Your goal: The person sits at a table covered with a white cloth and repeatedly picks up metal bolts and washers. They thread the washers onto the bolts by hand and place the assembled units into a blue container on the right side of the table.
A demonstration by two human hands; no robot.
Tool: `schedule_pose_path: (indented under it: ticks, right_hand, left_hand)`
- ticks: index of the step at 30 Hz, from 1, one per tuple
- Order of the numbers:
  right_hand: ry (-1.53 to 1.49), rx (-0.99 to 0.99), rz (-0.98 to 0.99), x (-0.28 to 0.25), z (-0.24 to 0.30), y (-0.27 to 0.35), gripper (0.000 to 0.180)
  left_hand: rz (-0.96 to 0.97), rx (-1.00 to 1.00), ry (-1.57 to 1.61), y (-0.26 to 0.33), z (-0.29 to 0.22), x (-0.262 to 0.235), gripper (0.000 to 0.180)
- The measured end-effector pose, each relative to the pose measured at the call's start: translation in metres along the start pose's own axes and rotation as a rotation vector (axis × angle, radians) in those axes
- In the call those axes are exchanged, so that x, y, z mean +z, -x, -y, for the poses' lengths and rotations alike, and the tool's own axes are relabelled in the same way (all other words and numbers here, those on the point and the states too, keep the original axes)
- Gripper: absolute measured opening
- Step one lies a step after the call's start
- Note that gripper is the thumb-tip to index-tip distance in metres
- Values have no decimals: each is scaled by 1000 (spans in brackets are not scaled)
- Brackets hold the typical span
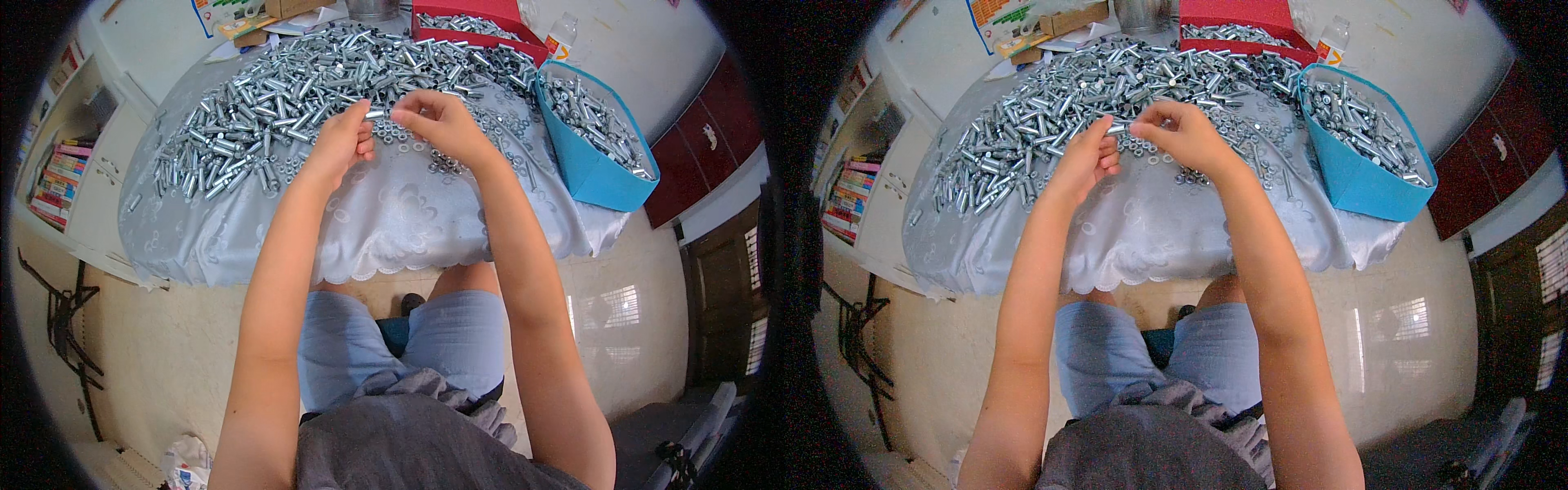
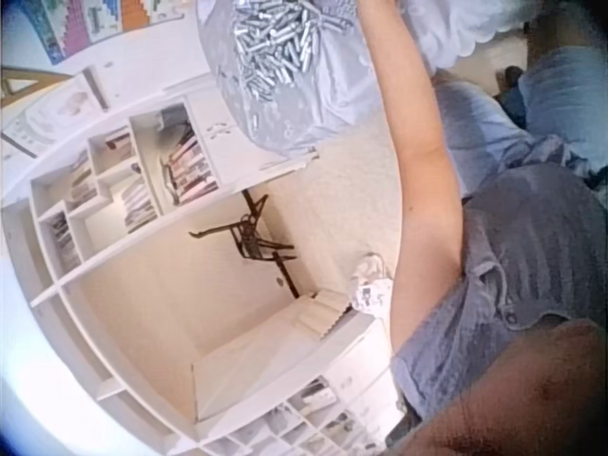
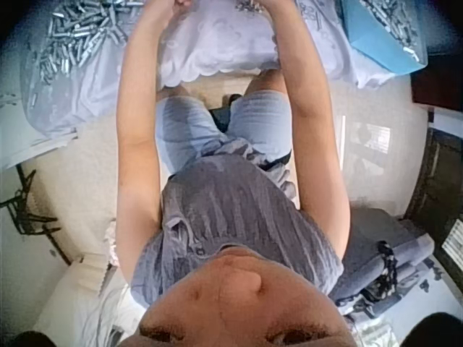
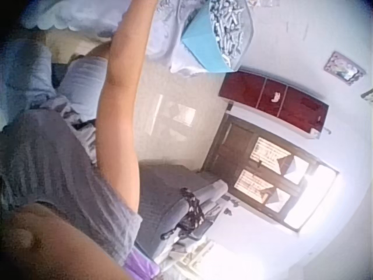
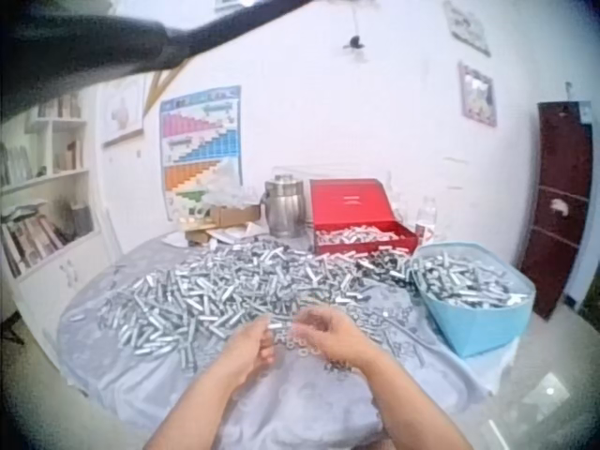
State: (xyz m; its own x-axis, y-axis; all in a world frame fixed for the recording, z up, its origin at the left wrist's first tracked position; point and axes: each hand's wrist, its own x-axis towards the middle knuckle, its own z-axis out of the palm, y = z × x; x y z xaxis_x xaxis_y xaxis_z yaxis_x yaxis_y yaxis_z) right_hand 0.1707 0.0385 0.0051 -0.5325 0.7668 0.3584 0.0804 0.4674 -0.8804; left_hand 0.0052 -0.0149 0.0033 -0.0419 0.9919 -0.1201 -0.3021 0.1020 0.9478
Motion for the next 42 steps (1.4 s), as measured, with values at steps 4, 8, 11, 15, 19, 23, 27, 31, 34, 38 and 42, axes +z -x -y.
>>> schedule_pose_path:
  ticks: [4, 8, 11, 15, 19, 23, 27, 31, 34, 38, 42]
  right_hand:
    - [-10, -29, 4, 1, 2, 2, 21]
    - [75, 123, 91, -6, 2, 1, 25]
    - [-84, -26, -36, 5, 5, 5, 25]
    - [-80, -1, 1, 1, 1, 1, 24]
    - [17, -55, -21, 0, 2, 2, 21]
    - [87, -52, 21, 1, 0, 2, 21]
    - [-17, -63, 35, 6, -7, 1, 19]
    - [-59, -33, 52, 5, -6, 2, 17]
    - [-89, 23, 108, 0, -1, 1, 17]
    - [-70, 75, 138, -4, 1, 0, 17]
    - [-275, 91, -142, -9, 7, -2, 16]
  left_hand:
    - [-14, -2, 1, 0, 1, 0, 33]
    - [10, 8, 4, -1, 2, -1, 34]
    - [2, 2, 6, -4, 5, -4, 33]
    - [1, -7, -14, 0, 2, 0, 33]
    - [25, -14, -20, 0, 1, -1, 33]
    - [-20, -30, -40, -1, 2, -1, 33]
    - [-5, 58, -92, -1, 5, 2, 35]
    - [32, 260, -223, -5, 12, 1, 38]
    - [48, 347, -296, -11, 16, -4, 39]
    - [0, 333, -301, -8, 13, -1, 38]
    - [105, -53, -155, 11, -5, 5, 36]
